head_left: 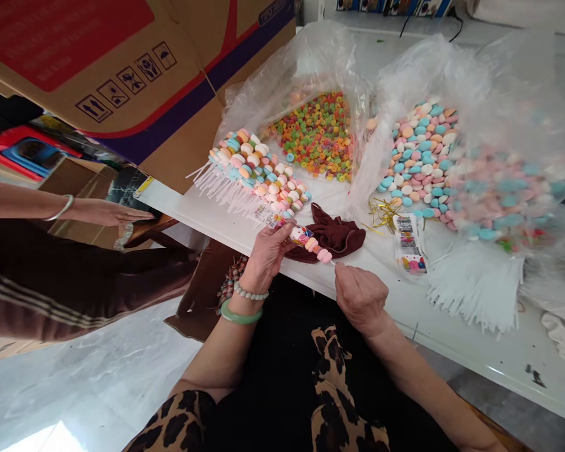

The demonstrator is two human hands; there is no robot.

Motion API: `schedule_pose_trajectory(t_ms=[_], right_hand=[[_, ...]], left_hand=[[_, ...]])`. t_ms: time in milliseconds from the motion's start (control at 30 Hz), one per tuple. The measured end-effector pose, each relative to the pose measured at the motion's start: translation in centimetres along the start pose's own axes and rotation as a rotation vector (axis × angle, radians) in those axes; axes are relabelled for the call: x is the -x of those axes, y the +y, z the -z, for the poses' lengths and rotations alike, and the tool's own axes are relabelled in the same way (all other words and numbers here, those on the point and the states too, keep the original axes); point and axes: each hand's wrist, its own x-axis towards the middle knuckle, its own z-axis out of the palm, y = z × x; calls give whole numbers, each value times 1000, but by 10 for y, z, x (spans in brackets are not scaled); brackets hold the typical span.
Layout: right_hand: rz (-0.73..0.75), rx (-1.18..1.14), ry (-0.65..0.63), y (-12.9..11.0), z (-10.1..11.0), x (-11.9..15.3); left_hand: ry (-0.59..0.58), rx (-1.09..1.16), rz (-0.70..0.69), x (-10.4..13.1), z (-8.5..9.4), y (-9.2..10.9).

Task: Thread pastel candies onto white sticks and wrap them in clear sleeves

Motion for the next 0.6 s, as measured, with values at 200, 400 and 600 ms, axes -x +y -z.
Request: schedule_pose_trajectory(t_ms=[200,400,600], right_hand=[[-202,-248,-70,-2,0,2],[-1058,-1334,-457,0,-1,-9],[-1482,-2100,-689,15,-13,-7]], left_hand=[[-119,58,96,-3,3,-4],[-160,161,1,-6,5,-6],[-218,81,46,-2,3,-6]])
